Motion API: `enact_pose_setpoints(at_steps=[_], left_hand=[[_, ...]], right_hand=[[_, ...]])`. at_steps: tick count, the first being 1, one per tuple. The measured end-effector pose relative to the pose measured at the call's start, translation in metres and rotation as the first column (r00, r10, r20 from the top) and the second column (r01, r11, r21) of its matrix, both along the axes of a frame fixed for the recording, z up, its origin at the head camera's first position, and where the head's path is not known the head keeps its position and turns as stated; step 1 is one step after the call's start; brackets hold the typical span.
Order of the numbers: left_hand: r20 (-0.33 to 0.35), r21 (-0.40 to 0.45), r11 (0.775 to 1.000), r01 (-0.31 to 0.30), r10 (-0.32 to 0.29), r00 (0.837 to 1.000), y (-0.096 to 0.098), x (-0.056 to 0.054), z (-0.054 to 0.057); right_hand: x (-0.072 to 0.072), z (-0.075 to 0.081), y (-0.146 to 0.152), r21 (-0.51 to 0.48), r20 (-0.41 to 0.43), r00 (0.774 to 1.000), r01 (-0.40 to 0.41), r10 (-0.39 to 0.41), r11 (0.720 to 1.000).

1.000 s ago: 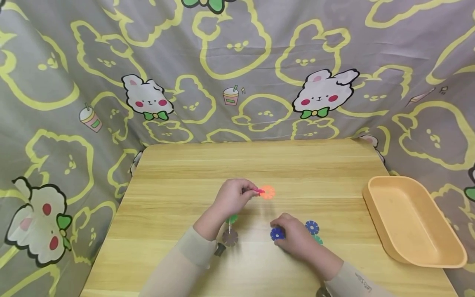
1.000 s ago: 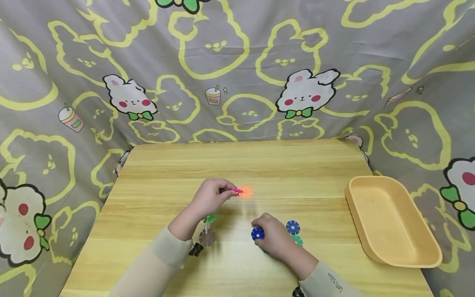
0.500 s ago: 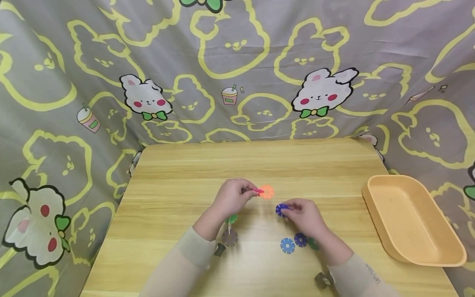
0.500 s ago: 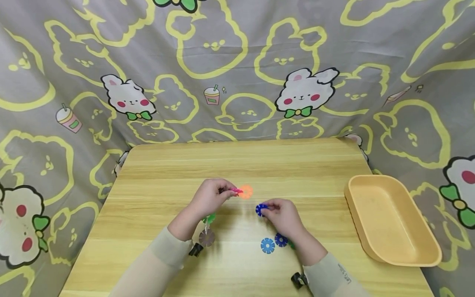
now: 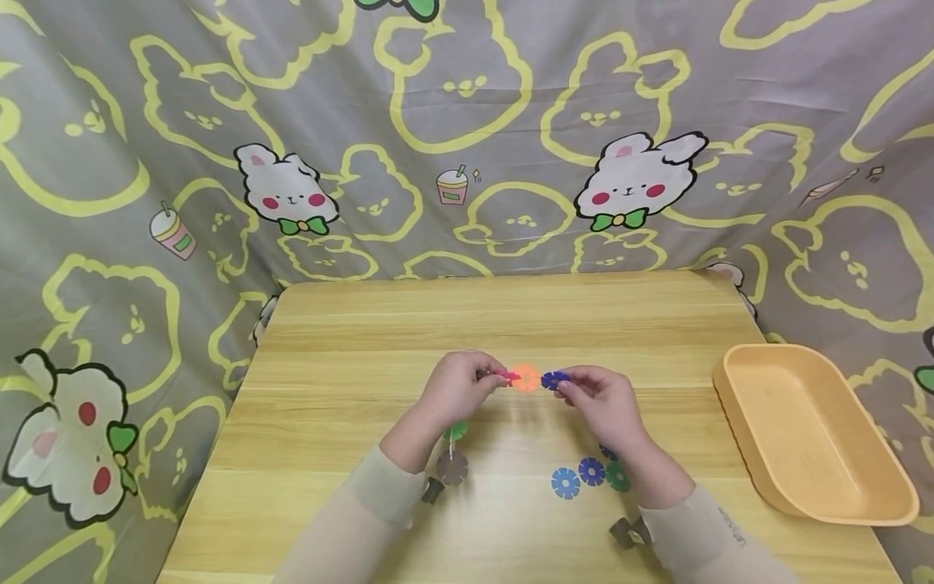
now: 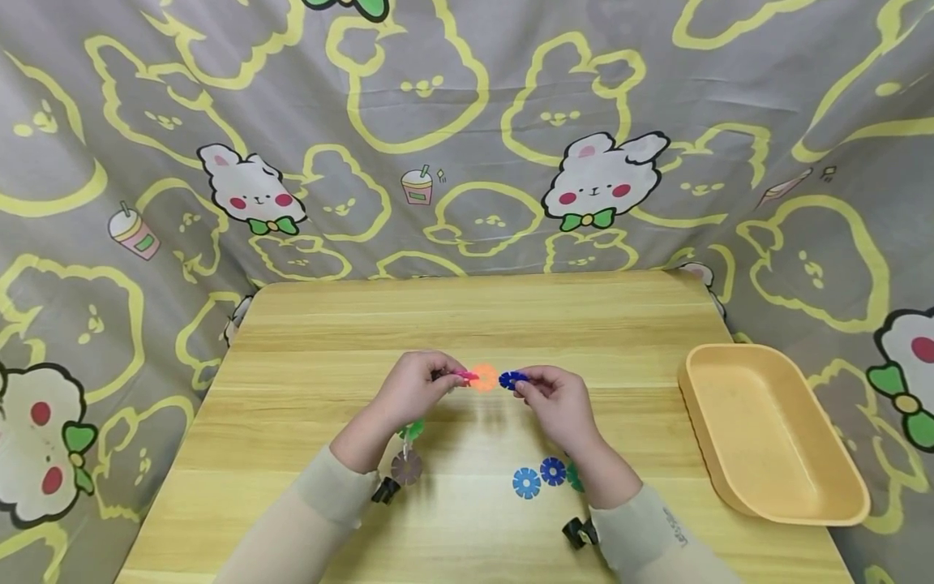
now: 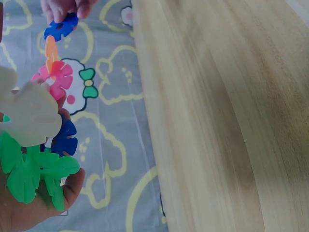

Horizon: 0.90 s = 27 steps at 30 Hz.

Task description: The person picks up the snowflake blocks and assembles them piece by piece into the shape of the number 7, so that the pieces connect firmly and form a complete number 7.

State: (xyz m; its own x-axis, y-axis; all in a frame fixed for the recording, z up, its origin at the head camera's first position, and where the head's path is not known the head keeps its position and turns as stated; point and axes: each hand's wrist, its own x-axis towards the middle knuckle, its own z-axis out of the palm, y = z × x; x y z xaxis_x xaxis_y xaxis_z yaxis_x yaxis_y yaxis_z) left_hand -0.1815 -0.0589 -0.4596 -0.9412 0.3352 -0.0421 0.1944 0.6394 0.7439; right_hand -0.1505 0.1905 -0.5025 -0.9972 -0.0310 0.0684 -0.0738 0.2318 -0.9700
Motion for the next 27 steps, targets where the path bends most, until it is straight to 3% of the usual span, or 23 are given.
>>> enact_pose_setpoints(at_steps=[5,21,27], left_hand=[[0.011,0.012,1.0,0.001,-0.001,1.0,-0.001,0.0001,0.0018],[0.003,0.048,0.999,0.01,-0.01,1.0,-0.0014,0.0002,0.0045],[-0.01,0.026,0.999,0.029,-0.029,1.0,0.0007,-0.0013,0.0041]], right_hand=[[0.0013,0.0033,-0.0044,0.044,-0.035,0.999,0.009,-0.008,0.999],[-0.0002,0.0028,-0.0055,-0.051,-0.038,0.999,0.032,-0.034,0.998],[-0.0017,0.0035,-0.0072,-0.076,-0.069,0.998,0.003,-0.009,0.997]])
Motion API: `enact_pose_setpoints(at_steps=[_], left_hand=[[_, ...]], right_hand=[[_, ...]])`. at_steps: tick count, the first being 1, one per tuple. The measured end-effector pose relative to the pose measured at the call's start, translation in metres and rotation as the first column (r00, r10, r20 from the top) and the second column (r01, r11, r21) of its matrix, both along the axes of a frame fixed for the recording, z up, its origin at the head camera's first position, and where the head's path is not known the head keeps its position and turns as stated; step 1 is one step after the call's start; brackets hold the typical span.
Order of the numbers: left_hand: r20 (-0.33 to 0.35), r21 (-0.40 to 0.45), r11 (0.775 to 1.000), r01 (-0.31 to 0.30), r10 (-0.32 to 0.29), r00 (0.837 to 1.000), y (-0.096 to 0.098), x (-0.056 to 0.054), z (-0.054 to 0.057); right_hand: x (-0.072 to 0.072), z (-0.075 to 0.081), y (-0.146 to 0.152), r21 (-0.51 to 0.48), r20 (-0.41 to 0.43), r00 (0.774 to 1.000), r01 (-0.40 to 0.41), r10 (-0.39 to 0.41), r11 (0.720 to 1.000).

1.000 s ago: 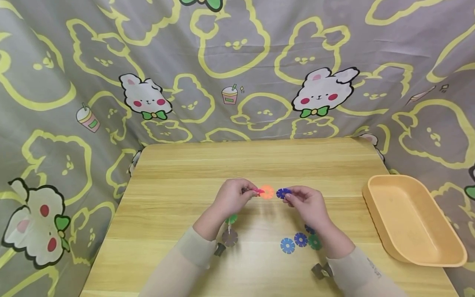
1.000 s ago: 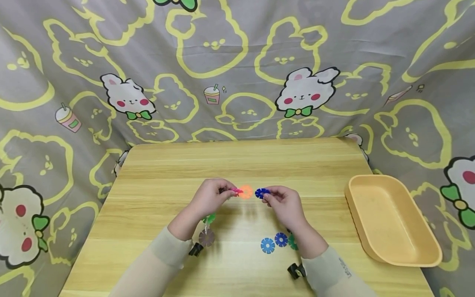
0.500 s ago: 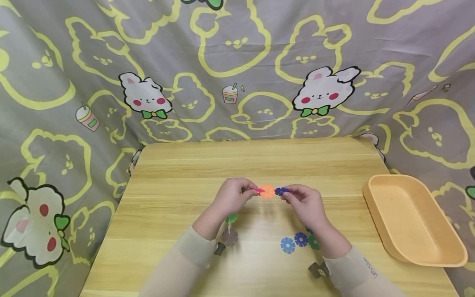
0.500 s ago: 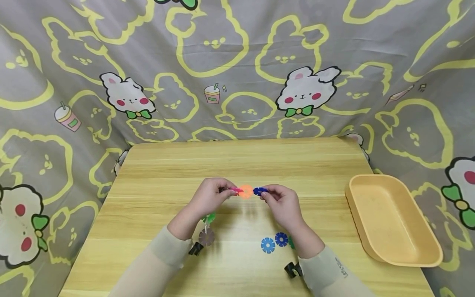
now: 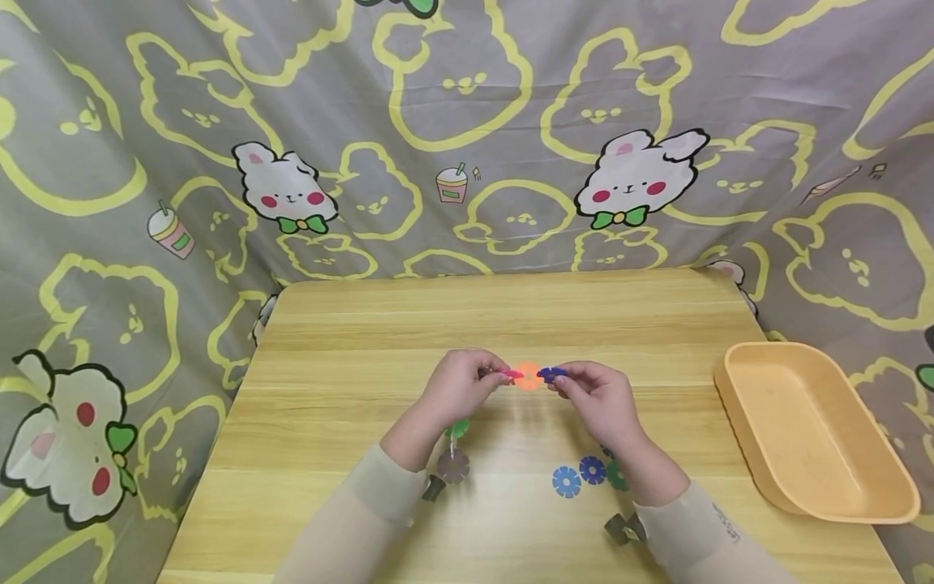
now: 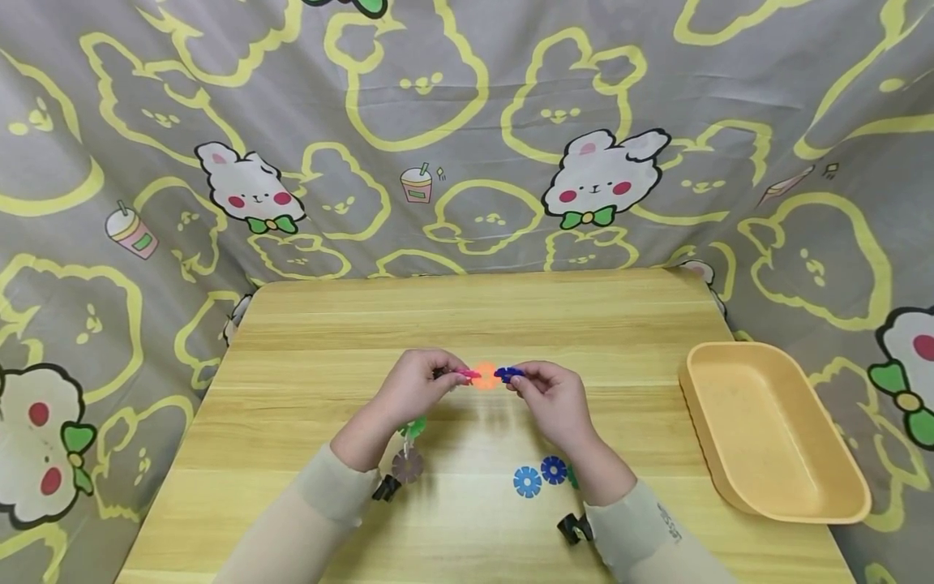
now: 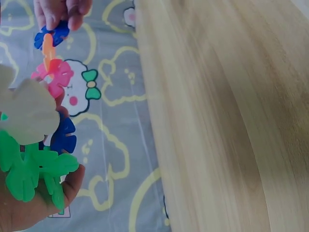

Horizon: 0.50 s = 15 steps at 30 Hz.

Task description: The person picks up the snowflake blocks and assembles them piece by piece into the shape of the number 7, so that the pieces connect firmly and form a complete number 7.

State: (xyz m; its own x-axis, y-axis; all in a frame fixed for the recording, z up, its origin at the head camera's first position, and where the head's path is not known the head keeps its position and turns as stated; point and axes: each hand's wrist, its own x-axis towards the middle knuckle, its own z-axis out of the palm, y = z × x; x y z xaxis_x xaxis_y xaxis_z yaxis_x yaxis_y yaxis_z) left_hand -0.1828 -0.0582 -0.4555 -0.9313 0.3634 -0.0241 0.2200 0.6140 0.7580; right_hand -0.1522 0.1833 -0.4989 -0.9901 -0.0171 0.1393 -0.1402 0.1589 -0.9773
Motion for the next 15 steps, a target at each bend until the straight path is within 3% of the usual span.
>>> enact_pose_setpoints(at_steps=[15], left_hand=[[-0.045,-0.075,0.994,0.074,-0.077,0.996,0.0068,-0.0048,-0.0038]], right_hand=[[0.0013,0.0037,-0.0034,0.023,-0.01,1.0,-0.016,0.016,1.0]])
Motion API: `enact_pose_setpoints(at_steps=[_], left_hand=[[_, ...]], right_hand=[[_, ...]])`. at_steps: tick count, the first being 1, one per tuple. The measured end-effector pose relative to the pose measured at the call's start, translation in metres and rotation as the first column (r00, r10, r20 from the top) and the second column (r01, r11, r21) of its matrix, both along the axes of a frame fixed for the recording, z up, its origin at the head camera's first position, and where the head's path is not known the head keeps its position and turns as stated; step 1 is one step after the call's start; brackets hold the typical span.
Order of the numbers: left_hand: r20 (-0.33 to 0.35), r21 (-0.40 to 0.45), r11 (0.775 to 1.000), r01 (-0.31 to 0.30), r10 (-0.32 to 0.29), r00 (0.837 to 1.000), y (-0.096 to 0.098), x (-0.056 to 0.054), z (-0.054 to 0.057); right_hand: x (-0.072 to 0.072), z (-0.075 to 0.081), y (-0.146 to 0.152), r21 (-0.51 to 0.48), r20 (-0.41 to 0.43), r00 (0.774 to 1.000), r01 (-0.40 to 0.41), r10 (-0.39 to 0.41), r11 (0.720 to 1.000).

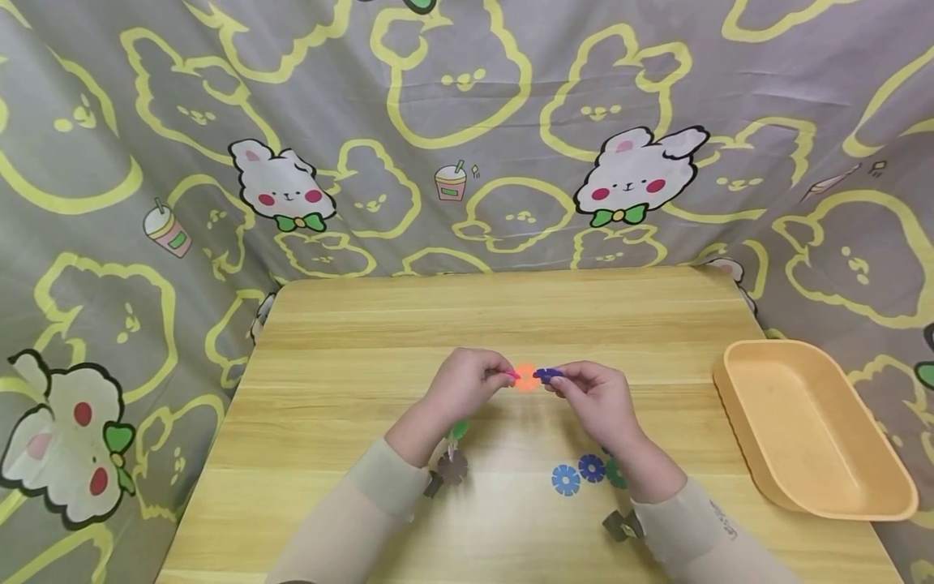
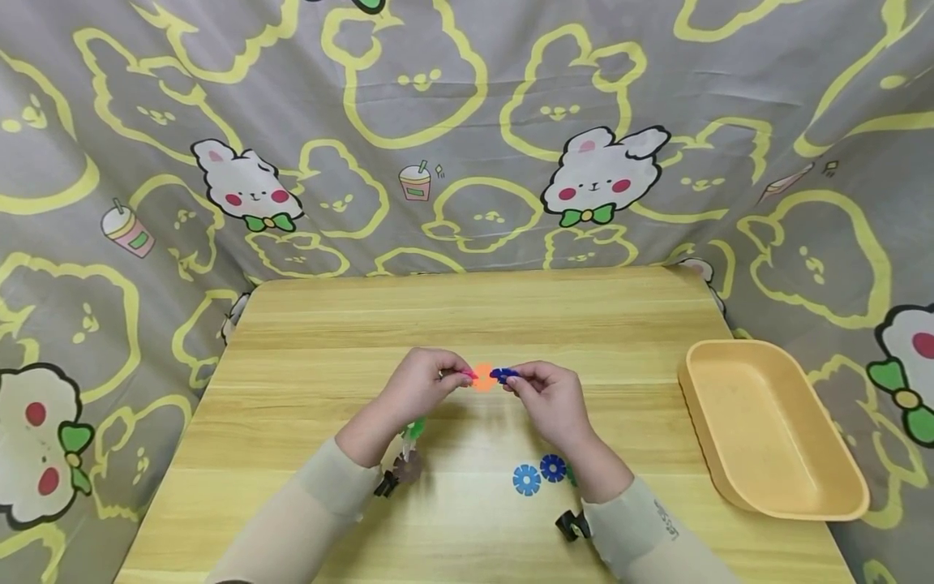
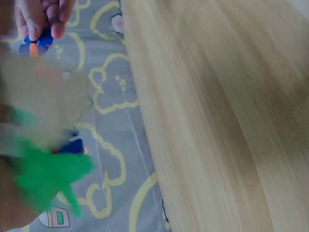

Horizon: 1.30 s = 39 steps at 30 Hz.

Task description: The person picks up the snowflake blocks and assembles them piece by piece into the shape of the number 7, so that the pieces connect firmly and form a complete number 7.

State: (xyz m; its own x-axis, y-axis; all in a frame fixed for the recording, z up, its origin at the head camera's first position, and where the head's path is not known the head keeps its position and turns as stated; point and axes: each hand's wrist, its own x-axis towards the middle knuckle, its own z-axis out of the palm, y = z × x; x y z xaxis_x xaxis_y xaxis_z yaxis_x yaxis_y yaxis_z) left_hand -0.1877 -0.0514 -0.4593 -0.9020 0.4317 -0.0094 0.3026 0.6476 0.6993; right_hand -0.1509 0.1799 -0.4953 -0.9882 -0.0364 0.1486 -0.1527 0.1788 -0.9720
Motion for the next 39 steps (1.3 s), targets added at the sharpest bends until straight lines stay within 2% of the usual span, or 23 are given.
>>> enact_pose_setpoints(at_steps=[7,12,15,19,24,27,31,35,37,39], left_hand=[[-0.002,0.08,0.997,-0.013,0.014,1.0,0.001,0.002,0.002],[0.048,0.138,0.99,-0.038,0.032,0.998,0.003,0.005,0.0],[0.069,0.147,0.988,-0.051,0.041,0.997,0.004,0.006,-0.001],[0.06,0.148,0.988,-0.051,0.042,0.997,0.003,0.007,-0.001],[0.055,0.133,0.99,-0.037,0.03,0.998,0.003,0.006,-0.004],[0.032,0.107,0.994,-0.018,0.015,0.999,0.004,0.004,0.0],[-0.015,-0.002,1.0,0.013,-0.013,1.0,0.005,-0.002,0.006],[-0.082,-0.09,0.995,0.046,-0.053,0.995,0.009,-0.005,0.009],[-0.1,-0.096,0.994,0.052,-0.061,0.993,0.012,-0.006,0.009],[-0.091,-0.084,0.995,0.046,-0.054,0.994,0.014,-0.006,0.009]], right_hand=[[0.0,0.002,-0.003,-0.01,-0.029,1.0,-0.007,0.007,1.0],[0.001,0.002,-0.003,-0.008,-0.034,0.999,-0.029,0.028,1.0],[0.002,0.002,-0.003,-0.029,-0.034,0.999,-0.041,0.04,0.999],[0.002,0.0,-0.004,-0.073,-0.031,0.998,-0.057,0.055,0.996],[0.002,-0.005,-0.004,-0.116,-0.018,0.998,-0.06,0.059,0.991],[-0.001,-0.007,-0.004,-0.14,-0.012,0.999,-0.041,0.039,0.989],[-0.003,-0.007,-0.007,-0.156,-0.002,1.0,-0.002,0.001,0.988],[-0.002,-0.007,-0.01,-0.173,0.0,1.0,0.021,-0.022,0.985],[-0.002,-0.007,-0.01,-0.178,-0.011,1.0,0.026,-0.029,0.984],[-0.001,-0.008,-0.009,-0.178,-0.016,1.0,0.023,-0.027,0.984]])
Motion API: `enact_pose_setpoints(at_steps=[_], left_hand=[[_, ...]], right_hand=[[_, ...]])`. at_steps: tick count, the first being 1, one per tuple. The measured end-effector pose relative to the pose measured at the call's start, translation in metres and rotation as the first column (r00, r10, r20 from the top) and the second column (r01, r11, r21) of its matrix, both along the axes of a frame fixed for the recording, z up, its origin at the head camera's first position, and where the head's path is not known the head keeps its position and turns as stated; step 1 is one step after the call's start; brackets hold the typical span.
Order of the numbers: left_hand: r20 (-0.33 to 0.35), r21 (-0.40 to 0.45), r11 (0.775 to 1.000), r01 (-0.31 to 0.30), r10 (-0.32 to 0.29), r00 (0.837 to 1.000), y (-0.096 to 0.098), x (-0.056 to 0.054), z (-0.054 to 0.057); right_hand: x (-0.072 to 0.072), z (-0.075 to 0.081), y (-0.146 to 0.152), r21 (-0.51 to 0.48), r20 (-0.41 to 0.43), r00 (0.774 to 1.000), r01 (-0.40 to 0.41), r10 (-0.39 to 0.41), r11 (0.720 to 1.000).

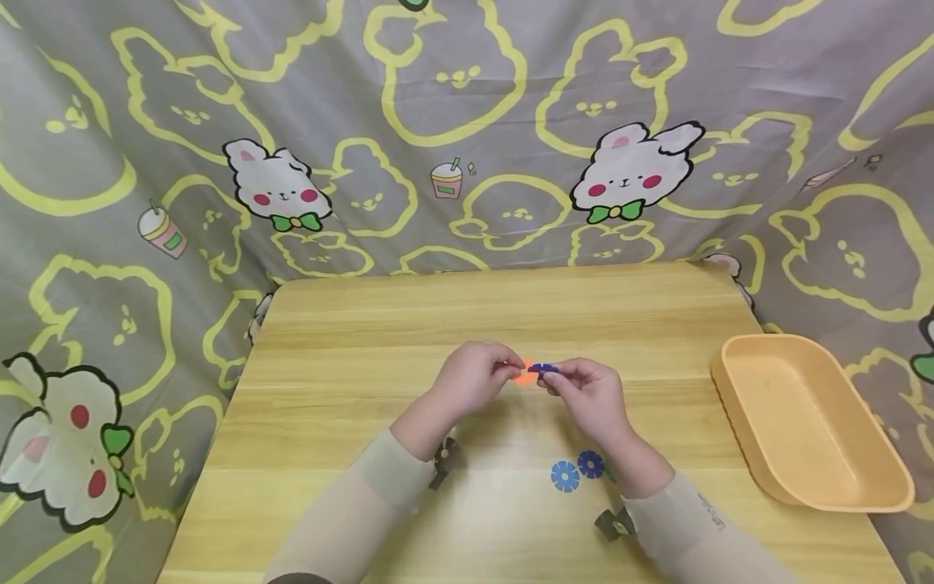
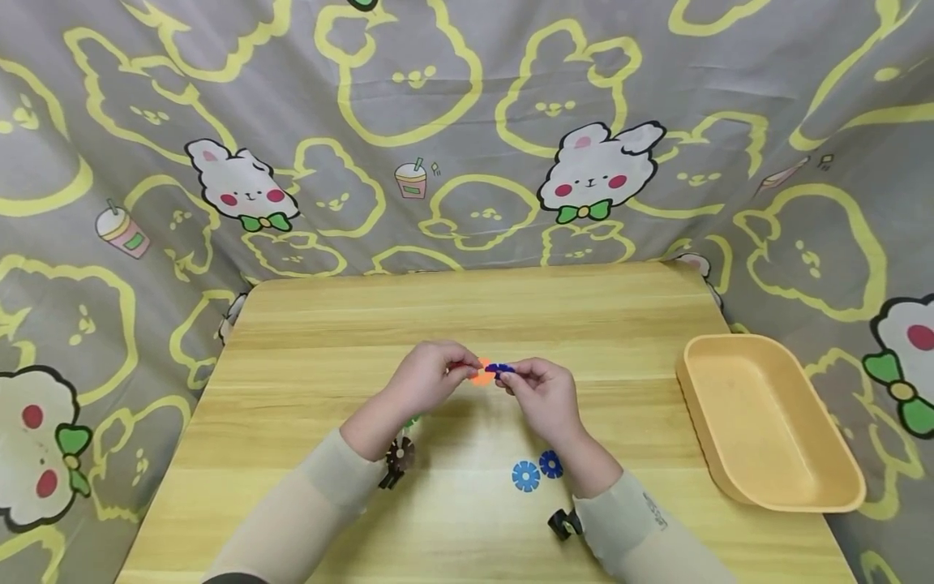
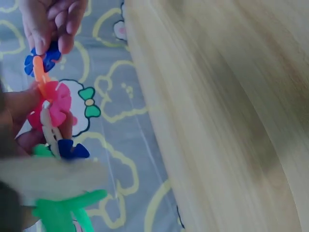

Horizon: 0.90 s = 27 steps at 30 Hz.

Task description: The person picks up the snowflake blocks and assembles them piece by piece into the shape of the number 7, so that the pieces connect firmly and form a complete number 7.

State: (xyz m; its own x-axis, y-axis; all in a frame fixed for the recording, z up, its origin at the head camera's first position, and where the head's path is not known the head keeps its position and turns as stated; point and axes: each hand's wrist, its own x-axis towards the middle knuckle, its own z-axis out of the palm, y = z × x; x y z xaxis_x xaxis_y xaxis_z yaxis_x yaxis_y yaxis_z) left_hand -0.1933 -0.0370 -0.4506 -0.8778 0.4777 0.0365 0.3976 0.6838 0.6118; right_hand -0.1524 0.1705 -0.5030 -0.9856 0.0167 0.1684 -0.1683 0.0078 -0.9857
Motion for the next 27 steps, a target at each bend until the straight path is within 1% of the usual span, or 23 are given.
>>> enact_pose_setpoints(at_steps=[2,4,6,7,8,9,10,12,13,14,15,16,17,20,24,27], left_hand=[[0.023,0.004,1.0,-0.021,0.021,1.0,-0.001,0.0,0.0],[0.054,0.008,0.999,-0.046,0.045,0.998,-0.003,0.001,0.0],[0.065,0.009,0.998,-0.062,0.061,0.996,-0.006,0.0,0.0],[0.07,0.009,0.997,-0.072,0.071,0.995,-0.008,0.0,0.001],[0.073,0.012,0.997,-0.081,0.08,0.994,-0.01,-0.001,0.002],[0.077,0.016,0.996,-0.091,0.09,0.993,-0.012,-0.001,0.002],[0.08,0.02,0.995,-0.101,0.099,0.992,-0.014,-0.002,0.003],[0.088,0.025,0.992,-0.12,0.117,0.989,-0.017,-0.003,0.004],[0.094,0.029,0.991,-0.128,0.125,0.988,-0.019,-0.004,0.005],[0.098,0.029,0.991,-0.133,0.13,0.987,-0.02,-0.004,0.005],[0.102,0.03,0.99,-0.139,0.135,0.986,-0.021,-0.005,0.005],[0.104,0.031,0.989,-0.142,0.139,0.985,-0.021,-0.005,0.005],[0.109,0.033,0.989,-0.146,0.142,0.984,-0.021,-0.005,0.005],[0.121,0.033,0.988,-0.15,0.145,0.982,-0.022,-0.005,0.004],[0.132,0.029,0.988,-0.152,0.147,0.98,-0.022,-0.004,0.003],[0.134,0.026,0.988,-0.152,0.148,0.98,-0.021,-0.004,0.003]], right_hand=[[0.0,0.0,0.001,0.02,0.006,1.0,-0.012,0.012,1.0],[0.001,-0.001,0.005,0.087,0.033,0.999,-0.014,0.011,0.996],[0.004,-0.004,0.01,0.192,0.069,0.998,-0.022,0.009,0.981],[0.006,-0.006,0.014,0.264,0.086,0.996,-0.028,0.005,0.964],[0.009,-0.009,0.017,0.346,0.103,0.995,-0.046,0.011,0.937],[0.012,-0.013,0.02,0.437,0.113,0.993,-0.072,0.025,0.896],[0.016,-0.018,0.023,0.517,0.121,0.991,-0.112,0.057,0.848],[0.025,-0.027,0.027,0.654,0.128,0.983,-0.186,0.135,0.733],[0.029,-0.032,0.028,0.7,0.127,0.976,-0.215,0.178,0.681],[0.033,-0.036,0.029,0.733,0.128,0.967,-0.241,0.219,0.637],[0.036,-0.039,0.03,0.754,0.126,0.959,-0.26,0.255,0.604],[0.04,-0.042,0.03,0.764,0.127,0.95,-0.278,0.286,0.582],[0.042,-0.044,0.031,0.77,0.129,0.944,-0.289,0.305,0.569],[0.049,-0.048,0.032,0.772,0.139,0.931,-0.316,0.338,0.552],[0.054,-0.049,0.034,0.767,0.158,0.919,-0.345,0.361,0.541],[0.057,-0.051,0.036,0.768,0.136,0.909,-0.348,0.393,0.538]])
